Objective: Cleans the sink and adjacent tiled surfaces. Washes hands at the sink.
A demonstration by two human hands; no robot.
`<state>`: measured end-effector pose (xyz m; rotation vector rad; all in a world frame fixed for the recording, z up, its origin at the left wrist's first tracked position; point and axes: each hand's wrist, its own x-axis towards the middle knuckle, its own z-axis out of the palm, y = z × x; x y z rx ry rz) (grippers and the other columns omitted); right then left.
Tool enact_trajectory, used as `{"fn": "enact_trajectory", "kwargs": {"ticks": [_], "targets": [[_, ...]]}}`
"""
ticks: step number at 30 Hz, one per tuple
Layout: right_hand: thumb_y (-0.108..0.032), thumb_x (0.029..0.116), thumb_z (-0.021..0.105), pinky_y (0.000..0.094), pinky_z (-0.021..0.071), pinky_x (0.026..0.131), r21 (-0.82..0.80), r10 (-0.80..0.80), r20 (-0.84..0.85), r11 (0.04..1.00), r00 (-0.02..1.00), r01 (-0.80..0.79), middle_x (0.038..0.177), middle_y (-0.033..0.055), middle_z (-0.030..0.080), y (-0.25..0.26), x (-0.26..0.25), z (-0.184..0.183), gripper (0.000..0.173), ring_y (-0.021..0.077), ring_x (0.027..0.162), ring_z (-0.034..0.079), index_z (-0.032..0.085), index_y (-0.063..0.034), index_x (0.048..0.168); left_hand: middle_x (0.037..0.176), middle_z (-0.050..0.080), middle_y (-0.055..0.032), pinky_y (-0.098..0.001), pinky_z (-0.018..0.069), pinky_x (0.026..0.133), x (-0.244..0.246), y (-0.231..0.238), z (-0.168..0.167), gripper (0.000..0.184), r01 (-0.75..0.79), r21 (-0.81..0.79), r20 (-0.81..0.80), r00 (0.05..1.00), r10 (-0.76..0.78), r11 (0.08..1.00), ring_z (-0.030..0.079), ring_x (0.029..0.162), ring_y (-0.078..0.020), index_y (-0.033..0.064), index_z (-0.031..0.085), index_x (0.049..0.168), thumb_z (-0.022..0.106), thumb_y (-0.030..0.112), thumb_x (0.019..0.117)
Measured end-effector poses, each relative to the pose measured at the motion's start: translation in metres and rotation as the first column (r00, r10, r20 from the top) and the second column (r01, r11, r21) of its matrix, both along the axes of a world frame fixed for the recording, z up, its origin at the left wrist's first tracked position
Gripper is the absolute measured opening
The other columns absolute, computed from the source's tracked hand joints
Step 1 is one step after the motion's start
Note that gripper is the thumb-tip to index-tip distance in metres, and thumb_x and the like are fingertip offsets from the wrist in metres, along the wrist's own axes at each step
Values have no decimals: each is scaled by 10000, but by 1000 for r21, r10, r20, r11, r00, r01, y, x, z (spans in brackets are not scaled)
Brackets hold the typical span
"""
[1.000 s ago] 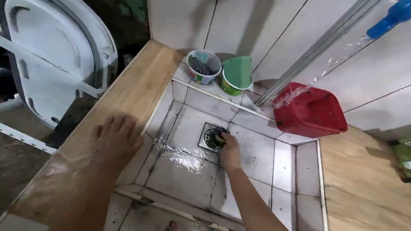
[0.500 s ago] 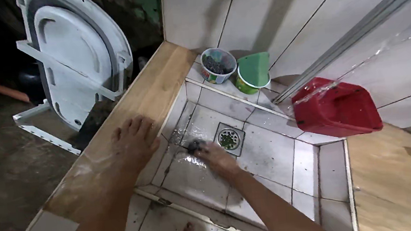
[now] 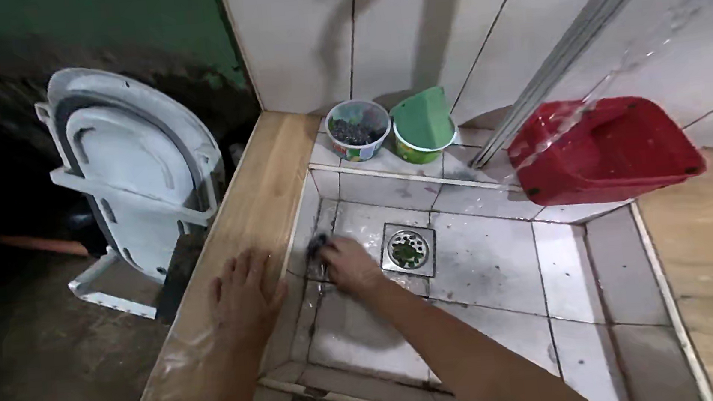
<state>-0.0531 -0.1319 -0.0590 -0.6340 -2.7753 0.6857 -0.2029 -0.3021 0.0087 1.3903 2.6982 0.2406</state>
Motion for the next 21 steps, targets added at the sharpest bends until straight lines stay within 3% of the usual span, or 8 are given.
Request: {"fn": "enact_trajectory", "kwargs": {"ticks": [3, 5, 9, 13, 16, 18, 19, 21], "targets": [[-134, 1004, 562, 548, 411, 1147, -115, -343, 86, 929, 935, 351, 1456, 208, 548, 35, -22, 8, 366, 384, 1378, 503, 648, -119, 1360, 1597, 423, -95, -652, 266, 1167, 0, -1, 0, 586, -6, 33, -5, 1000, 6, 999, 348, 1493, -352, 207, 531, 1488, 560, 509, 987], [-104, 1003, 552, 541, 349, 1203, -137, -484, 45, 863, 874, 486, 1545, 225, 463, 17, -34, 1, 418, 401, 1456, 415, 598, -97, 1418, 1600, 417, -102, -662, 262, 1165, 1, -1, 0, 600, 10, 25, -19, 1000, -9, 1000, 343, 1496, -354, 193, 525, 1494, 528, 519, 990], [-102, 1006, 546, 503, 197, 1272, -146, -365, 101, 915, 926, 377, 1668, 219, 266, -32, -50, -3, 589, 380, 1558, 228, 390, -39, 1570, 1602, 409, -126, -665, 242, 1172, 3, 1, 3, 590, 5, 15, -4, 1000, -5, 1000, 333, 1498, -374, 166, 531, 1488, 523, 495, 998], [-97, 1023, 531, 505, 242, 1257, -164, -251, 152, 947, 956, 275, 1667, 154, 307, 6, -38, 7, 530, 345, 1551, 262, 454, -112, 1547, 1601, 416, -122, -664, 246, 1171, 4, 1, 3, 589, 14, 33, -20, 1000, -14, 999, 340, 1497, -378, 167, 530, 1493, 534, 488, 999], [-75, 1005, 552, 550, 289, 1231, -139, -502, 135, 844, 855, 518, 1612, 176, 399, 32, -30, 16, 467, 367, 1508, 348, 546, -88, 1472, 1594, 424, -132, -663, 265, 1161, 5, 1, 5, 597, 13, 31, -31, 999, -12, 999, 362, 1485, -379, 157, 529, 1494, 515, 490, 998], [-79, 1009, 541, 583, 160, 1264, -215, -608, 173, 745, 775, 632, 1667, 221, 263, 22, -34, 16, 556, 409, 1555, 217, 425, -56, 1551, 1587, 430, -147, -668, 274, 1154, 5, 0, 5, 609, 18, 17, -46, 999, -18, 1000, 376, 1474, -393, 144, 529, 1493, 510, 494, 995], [-85, 1001, 558, 589, 132, 1269, -257, -609, 189, 726, 770, 638, 1677, 246, 210, 11, -40, 16, 608, 425, 1564, 170, 370, -39, 1577, 1585, 433, -150, -670, 274, 1153, 5, 0, 5, 618, 22, 18, -53, 998, -21, 1000, 377, 1473, -399, 144, 530, 1494, 504, 502, 992], [-106, 983, 600, 563, 151, 1274, -295, -484, 213, 797, 849, 528, 1684, 241, 193, -11, -51, 15, 663, 421, 1567, 159, 344, -39, 1591, 1581, 436, -159, -682, 273, 1145, 4, -1, 4, 627, 29, 28, -54, 998, -27, 999, 377, 1470, -410, 142, 533, 1491, 496, 508, 984]]}}
